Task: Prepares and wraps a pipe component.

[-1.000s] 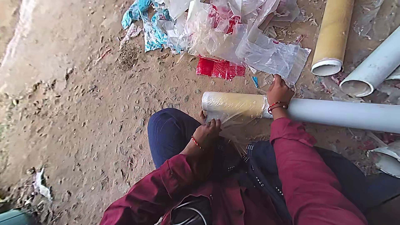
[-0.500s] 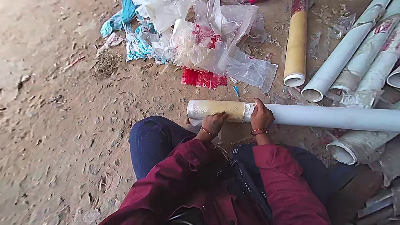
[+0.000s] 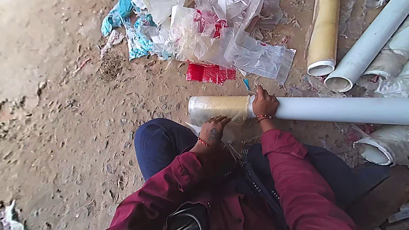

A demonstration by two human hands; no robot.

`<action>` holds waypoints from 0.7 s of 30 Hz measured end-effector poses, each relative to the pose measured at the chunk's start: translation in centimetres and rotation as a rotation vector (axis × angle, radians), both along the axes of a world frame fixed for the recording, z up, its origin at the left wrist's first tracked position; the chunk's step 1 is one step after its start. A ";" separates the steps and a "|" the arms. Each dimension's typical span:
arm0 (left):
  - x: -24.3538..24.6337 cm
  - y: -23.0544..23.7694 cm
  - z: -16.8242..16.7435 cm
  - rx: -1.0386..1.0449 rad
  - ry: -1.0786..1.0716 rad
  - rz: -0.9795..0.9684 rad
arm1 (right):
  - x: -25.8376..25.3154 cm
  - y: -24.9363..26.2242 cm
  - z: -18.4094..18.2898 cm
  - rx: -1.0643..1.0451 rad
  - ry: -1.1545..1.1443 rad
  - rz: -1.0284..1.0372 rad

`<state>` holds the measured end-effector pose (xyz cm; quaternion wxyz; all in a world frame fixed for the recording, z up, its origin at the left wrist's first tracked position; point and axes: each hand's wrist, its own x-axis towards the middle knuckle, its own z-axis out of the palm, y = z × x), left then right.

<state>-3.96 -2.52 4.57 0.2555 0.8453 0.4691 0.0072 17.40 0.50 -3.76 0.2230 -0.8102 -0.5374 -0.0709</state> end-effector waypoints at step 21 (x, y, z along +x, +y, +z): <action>0.2 18.0 16.9 0.553 -0.671 0.120 | -1.3 -2.8 -0.6 0.221 -0.069 -0.070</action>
